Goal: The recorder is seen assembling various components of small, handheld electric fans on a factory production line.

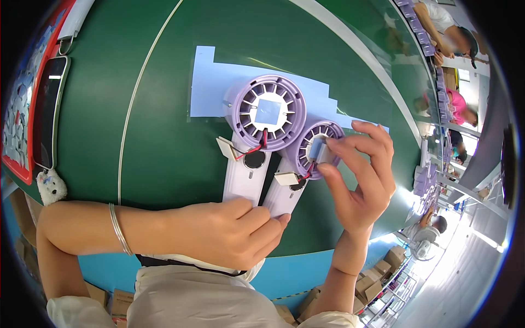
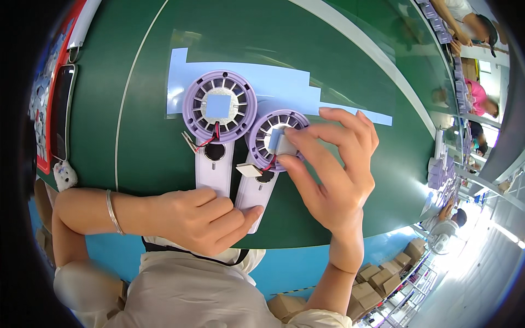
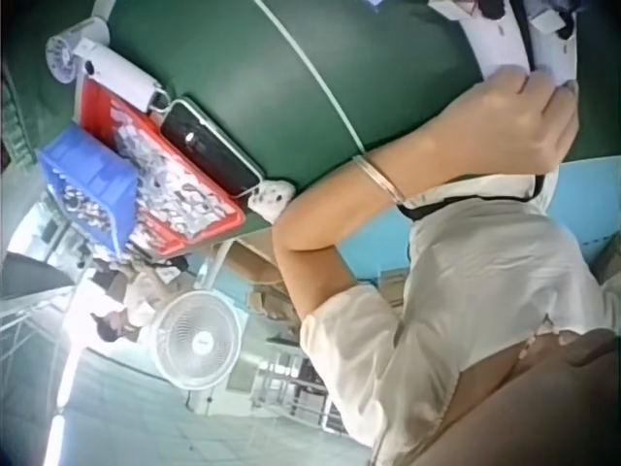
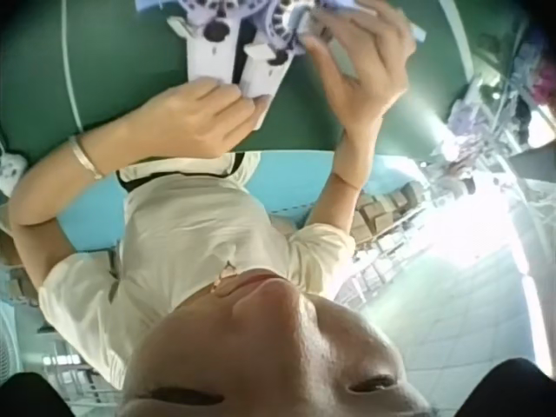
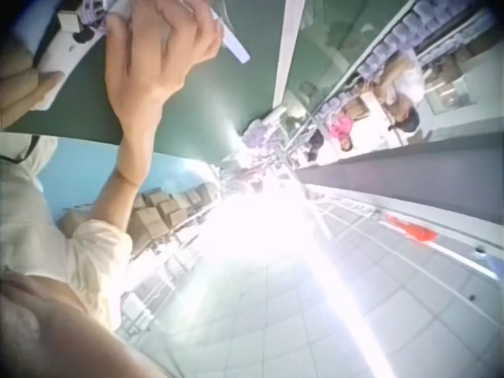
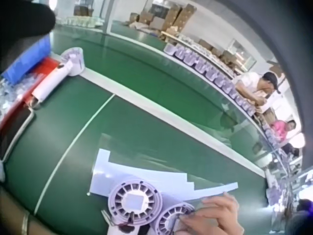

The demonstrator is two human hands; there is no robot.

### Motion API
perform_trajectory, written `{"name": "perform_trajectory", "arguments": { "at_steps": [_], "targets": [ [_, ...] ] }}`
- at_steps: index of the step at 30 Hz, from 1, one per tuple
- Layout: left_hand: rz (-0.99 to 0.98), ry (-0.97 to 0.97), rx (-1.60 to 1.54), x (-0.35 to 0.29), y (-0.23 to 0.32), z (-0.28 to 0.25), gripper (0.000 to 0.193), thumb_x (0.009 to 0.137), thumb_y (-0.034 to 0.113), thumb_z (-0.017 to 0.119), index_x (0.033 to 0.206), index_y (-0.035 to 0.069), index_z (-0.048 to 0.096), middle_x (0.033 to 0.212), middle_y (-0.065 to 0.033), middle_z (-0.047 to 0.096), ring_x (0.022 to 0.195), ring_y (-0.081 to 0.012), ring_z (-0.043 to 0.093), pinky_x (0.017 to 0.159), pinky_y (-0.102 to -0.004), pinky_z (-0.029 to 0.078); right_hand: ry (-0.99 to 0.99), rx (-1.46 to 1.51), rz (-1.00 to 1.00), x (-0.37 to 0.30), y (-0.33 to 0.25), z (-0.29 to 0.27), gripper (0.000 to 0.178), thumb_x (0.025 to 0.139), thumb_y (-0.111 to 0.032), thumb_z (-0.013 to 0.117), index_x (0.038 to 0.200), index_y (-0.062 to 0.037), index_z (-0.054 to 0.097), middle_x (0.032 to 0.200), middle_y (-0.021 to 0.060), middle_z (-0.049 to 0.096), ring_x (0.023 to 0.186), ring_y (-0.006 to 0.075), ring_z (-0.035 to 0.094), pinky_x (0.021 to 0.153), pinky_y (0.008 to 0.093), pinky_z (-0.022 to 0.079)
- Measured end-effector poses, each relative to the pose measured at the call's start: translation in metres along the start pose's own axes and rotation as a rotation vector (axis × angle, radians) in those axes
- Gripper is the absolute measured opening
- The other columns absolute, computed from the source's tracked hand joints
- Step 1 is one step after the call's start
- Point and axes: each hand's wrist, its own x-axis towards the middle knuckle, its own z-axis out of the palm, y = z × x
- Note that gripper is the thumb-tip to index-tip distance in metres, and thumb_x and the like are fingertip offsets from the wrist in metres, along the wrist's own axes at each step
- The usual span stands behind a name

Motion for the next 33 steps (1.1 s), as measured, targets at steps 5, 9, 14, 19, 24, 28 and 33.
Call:
{"name": "perform_trajectory", "arguments": {
  "at_steps": [5,9,14,19,24,28,33],
  "targets": [
    [-0.021,0.007,-0.011,-0.001,0.003,-0.002,0.016,0.08,0.013,0.068,0.09,0.004,0.077,0.062,0.0066,0.037,0.056,-0.0086,0.036,0.051,-0.0248,0.023,-0.049,-0.002,-0.041,0.008,-0.002,-0.001,0.032,0.065,-0.017,0.085,0.094,-0.006,0.077,0.093,0.0056,0.066,0.11,0.0323,0.062,0.101,0.0531,0.042],
    [0.0,-0.011,-0.036,-0.002,0.002,-0.001,0.016,0.08,0.013,0.067,0.09,0.005,0.077,0.062,0.0071,0.036,0.056,-0.0085,0.035,0.051,-0.0252,0.023,-0.03,-0.019,-0.022,0.008,-0.003,0.001,0.03,0.065,-0.019,0.086,0.092,-0.0111,0.078,0.093,0.0022,0.065,0.109,0.0303,0.063,0.099,0.0532,0.042],
    [-0.009,-0.001,-0.022,0.0,0.003,0.0,0.016,0.081,0.014,0.067,0.089,0.005,0.077,0.062,0.0075,0.035,0.055,-0.0082,0.035,0.051,-0.0253,0.022,-0.016,-0.004,-0.003,0.008,-0.003,0.002,0.031,0.063,-0.02,0.087,0.092,-0.011,0.079,0.091,0.0023,0.065,0.109,0.0309,0.063,0.098,0.0535,0.043],
    [-0.017,-0.005,-0.012,-0.001,0.004,-0.002,0.014,0.08,0.014,0.068,0.087,0.006,0.077,0.061,0.0078,0.035,0.055,-0.0082,0.034,0.052,-0.0255,0.021,-0.021,0.033,0.062,0.01,-0.008,0.003,0.03,0.062,-0.017,0.088,0.09,-0.0099,0.08,0.089,0.0025,0.065,0.109,0.0321,0.063,0.095,0.0506,0.045],
    [-0.028,-0.053,-0.014,-0.003,0.008,-0.002,0.025,0.079,0.023,0.066,0.088,0.002,0.075,0.083,0.001,0.068,0.065,-0.0106,0.049,0.056,-0.0255,0.03,-0.014,0.099,0.132,0.009,-0.01,0.003,0.029,0.06,-0.009,0.089,0.088,-0.0073,0.079,0.087,0.0026,0.064,0.111,0.0344,0.061,0.089,0.0431,0.048],
    [-0.019,-0.079,-0.021,-0.003,0.007,-0.006,0.025,0.079,0.023,0.066,0.088,0.002,0.076,0.083,0.0005,0.068,0.066,-0.0107,0.05,0.055,-0.0257,0.03,-0.001,0.1,0.163,0.009,-0.015,0.003,0.028,0.061,-0.009,0.089,0.087,-0.0072,0.078,0.087,0.0027,0.064,0.111,0.0341,0.061,0.093,0.0462,0.046],
    [-0.017,-0.017,-0.02,-0.001,0.003,-0.002,0.014,0.08,0.013,0.068,0.086,0.004,0.076,0.061,0.007,0.036,0.055,-0.0085,0.035,0.05,-0.0256,0.021,-0.011,0.088,0.19,0.009,-0.02,0.004,0.026,0.065,-0.008,0.088,0.089,-0.0079,0.078,0.09,0.0026,0.065,0.114,0.0327,0.062,0.105,0.0539,0.038]
  ]
}}
